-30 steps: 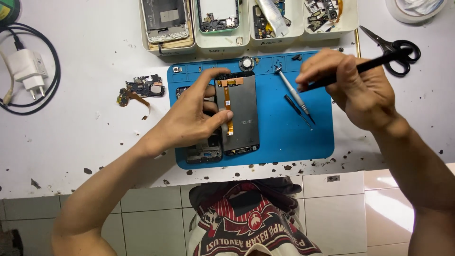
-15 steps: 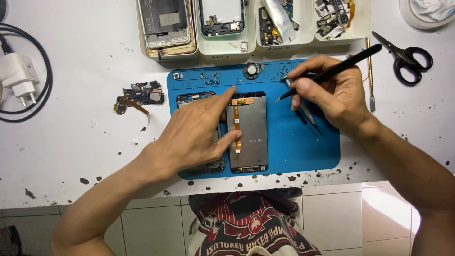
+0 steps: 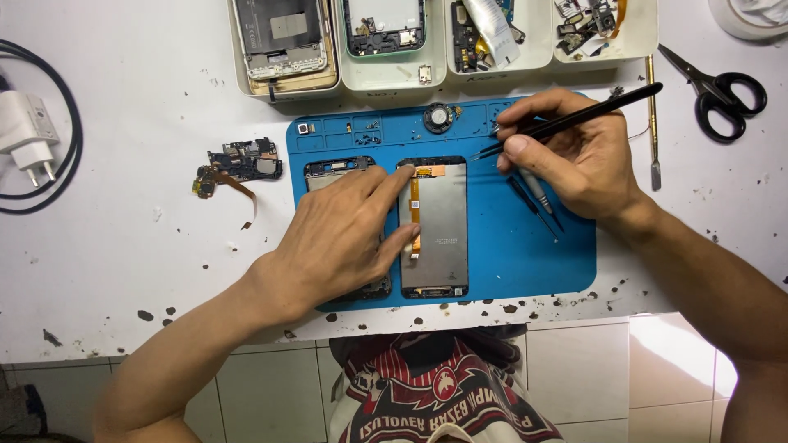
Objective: The person uses a black plastic spudger to pry open the edges of a smartphone chassis and carefully disconnects a ribbon cable from the internal components. They then flip the device over and continue to work on the screen assembly, using the tool to separate the display from the frame.
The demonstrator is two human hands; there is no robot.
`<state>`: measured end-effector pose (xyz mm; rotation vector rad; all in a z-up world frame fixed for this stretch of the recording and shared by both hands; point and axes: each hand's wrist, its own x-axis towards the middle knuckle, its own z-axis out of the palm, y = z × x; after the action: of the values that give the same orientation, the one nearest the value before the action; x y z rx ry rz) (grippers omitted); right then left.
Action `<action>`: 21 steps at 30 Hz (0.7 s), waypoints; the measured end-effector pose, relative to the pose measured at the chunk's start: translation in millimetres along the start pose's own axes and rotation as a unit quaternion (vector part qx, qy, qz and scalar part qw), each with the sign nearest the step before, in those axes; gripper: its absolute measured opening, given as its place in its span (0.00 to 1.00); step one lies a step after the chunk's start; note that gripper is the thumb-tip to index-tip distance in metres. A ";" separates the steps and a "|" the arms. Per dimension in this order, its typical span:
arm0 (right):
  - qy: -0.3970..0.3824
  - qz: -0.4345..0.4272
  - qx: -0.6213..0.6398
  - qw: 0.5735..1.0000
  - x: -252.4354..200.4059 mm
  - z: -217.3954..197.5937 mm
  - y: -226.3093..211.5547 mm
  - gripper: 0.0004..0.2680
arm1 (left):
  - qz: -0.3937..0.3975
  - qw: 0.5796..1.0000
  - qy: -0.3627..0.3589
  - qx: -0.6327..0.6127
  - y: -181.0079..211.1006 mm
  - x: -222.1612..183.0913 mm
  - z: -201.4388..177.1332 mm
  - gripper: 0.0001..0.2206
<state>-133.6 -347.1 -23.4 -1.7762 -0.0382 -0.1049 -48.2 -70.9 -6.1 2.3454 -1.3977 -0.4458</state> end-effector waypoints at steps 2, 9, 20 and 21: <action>-0.013 -0.012 -0.012 1.000 1.1 -0.4 -4.9 0.08 | 0.005 1.000 0.005 0.006 0.6 -0.2 -0.7 0.29; -0.026 -0.021 -0.074 0.997 6.2 1.3 -19.1 0.07 | 0.020 0.998 0.004 0.061 6.3 1.5 -6.2 0.29; -0.040 -0.146 -0.147 0.977 1.3 -4.3 6.0 0.05 | 0.186 0.976 0.092 0.062 -9.9 7.7 13.0 0.26; -0.037 -0.168 -0.140 0.975 0.1 -5.1 10.4 0.05 | 0.199 0.975 0.088 0.047 -11.1 8.0 17.8 0.27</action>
<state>-132.9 -354.2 -32.5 -2.0416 -0.3959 -0.3007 -44.0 -75.9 -27.6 2.0376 -1.7730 -0.0576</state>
